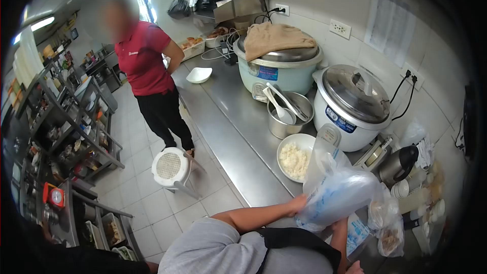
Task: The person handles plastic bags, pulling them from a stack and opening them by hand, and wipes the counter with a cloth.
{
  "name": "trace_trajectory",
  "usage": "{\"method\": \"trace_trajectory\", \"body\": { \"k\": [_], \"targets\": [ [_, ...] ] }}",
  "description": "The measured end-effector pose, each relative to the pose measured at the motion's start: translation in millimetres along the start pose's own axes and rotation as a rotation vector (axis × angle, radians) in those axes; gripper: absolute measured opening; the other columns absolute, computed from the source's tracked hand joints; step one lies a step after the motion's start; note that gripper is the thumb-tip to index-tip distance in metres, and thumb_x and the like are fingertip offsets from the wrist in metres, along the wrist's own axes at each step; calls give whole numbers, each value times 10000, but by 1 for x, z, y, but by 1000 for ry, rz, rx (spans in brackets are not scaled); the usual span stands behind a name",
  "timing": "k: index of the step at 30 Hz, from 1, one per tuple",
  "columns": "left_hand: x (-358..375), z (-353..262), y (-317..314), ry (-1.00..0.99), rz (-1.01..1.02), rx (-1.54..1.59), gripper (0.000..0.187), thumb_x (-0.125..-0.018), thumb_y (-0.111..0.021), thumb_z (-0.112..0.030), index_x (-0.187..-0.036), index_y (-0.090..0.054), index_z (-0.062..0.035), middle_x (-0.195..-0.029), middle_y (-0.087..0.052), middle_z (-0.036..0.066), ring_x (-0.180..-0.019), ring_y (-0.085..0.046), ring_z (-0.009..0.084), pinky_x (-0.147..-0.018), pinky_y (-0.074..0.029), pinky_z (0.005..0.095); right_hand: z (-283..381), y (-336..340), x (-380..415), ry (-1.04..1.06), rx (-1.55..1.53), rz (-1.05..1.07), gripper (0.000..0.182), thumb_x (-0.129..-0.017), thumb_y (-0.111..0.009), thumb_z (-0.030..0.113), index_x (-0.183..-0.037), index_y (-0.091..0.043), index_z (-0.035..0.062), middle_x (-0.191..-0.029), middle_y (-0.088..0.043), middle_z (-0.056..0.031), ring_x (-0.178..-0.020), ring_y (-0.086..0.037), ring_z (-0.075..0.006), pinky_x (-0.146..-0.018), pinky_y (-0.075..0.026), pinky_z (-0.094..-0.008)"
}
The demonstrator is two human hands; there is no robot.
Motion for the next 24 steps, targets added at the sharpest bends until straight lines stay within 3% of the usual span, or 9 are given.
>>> {"method": "trace_trajectory", "body": {
  "k": [5, 8, 11, 14, 17, 19, 21, 23, 24],
  "targets": [
    [-19, 23, 17, 167, 44, -65, 271, -818, -426, -225, -987, -511, -30, -776, -569, 42, -637, -513, 115, -548, -421, 269, -6, 7, -10, -88, -57, -31, 374, -850, -369, 352, -1075, -447, 65, -996, -522, -78, -876, -520, -234, -725, -450, -389],
    [-29, 27, 30, -98, -42, 14, 218, -828, -424, -185, -967, -510, -40, -728, -559, 33, -557, -493, 99, -511, -412, 245, -1, -12, -4, -9, -97, 69, 351, -845, -384, 321, -1069, -450, 59, -1001, -522, -85, -884, -520, -238, -725, -454, -384],
    [-1, 20, 29, -83, 130, 415, 170, -838, -421, -160, -956, -507, -73, -711, -549, 20, -545, -492, 76, -498, -426, 221, 0, -26, 18, -42, -121, 104, 332, -841, -396, 289, -1075, -449, 59, -1002, -524, -87, -890, -521, -231, -727, -455, -376],
    [39, 9, 7, 64, 29, 534, 148, -846, -430, -187, -934, -509, -98, -721, -556, 9, -574, -512, 61, -501, -453, 219, 12, -46, 68, 39, -205, 76, 326, -838, -407, 273, -1085, -444, 64, -1014, -523, -85, -899, -517, -219, -729, -450, -364],
    [58, 25, -4, 182, -10, 643, 132, -846, -430, -188, -911, -501, -97, -741, -561, 7, -608, -534, 78, -504, -479, 251, 2, -48, 90, -48, -305, 44, 327, -841, -405, 252, -1104, -430, 59, -1030, -517, -87, -906, -510, -203, -729, -444, -348],
    [54, 26, -2, 111, -35, 548, 159, -834, -453, -176, -958, -503, -91, -802, -575, 13, -654, -556, 99, -562, -484, 247, -22, -34, 54, -123, -405, 598, 338, -843, -402, 234, -1121, -417, 42, -1052, -509, -94, -924, -503, -215, -749, -431, -342],
    [35, 38, 6, 64, -56, 465, 161, -825, -466, -159, -961, -511, -87, -821, -580, 14, -676, -563, 108, -592, -481, 244, -31, -18, 40, -40, -185, 447, 347, -840, -405, 225, -1126, -414, 28, -1063, -504, -104, -936, -497, -230, -768, -418, -338],
    [1, 60, 29, 35, -72, 390, 126, -818, -468, -137, -919, -523, -85, -797, -577, 12, -675, -555, 104, -594, -469, 242, 3, -17, 70, 193, 337, -414, 354, -833, -414, 223, -1120, -421, 16, -1061, -502, -116, -942, -492, -248, -783, -406, -336],
    [-6, 61, 33, 22, -98, 357, 114, -821, -465, -138, -901, -526, -85, -786, -576, 13, -671, -552, 102, -593, -462, 238, 8, -9, 52, 352, 443, -344, 369, -824, -426, 233, -1117, -423, 9, -1067, -498, -128, -951, -485, -264, -796, -395, -340]
  ]
}}
Point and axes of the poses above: each hand's wrist, its own x-axis away from the middle knuckle, its own y-axis out of the back of the hand, z = x × y, the point moved 9 cm from there along -x, towards the middle knuckle
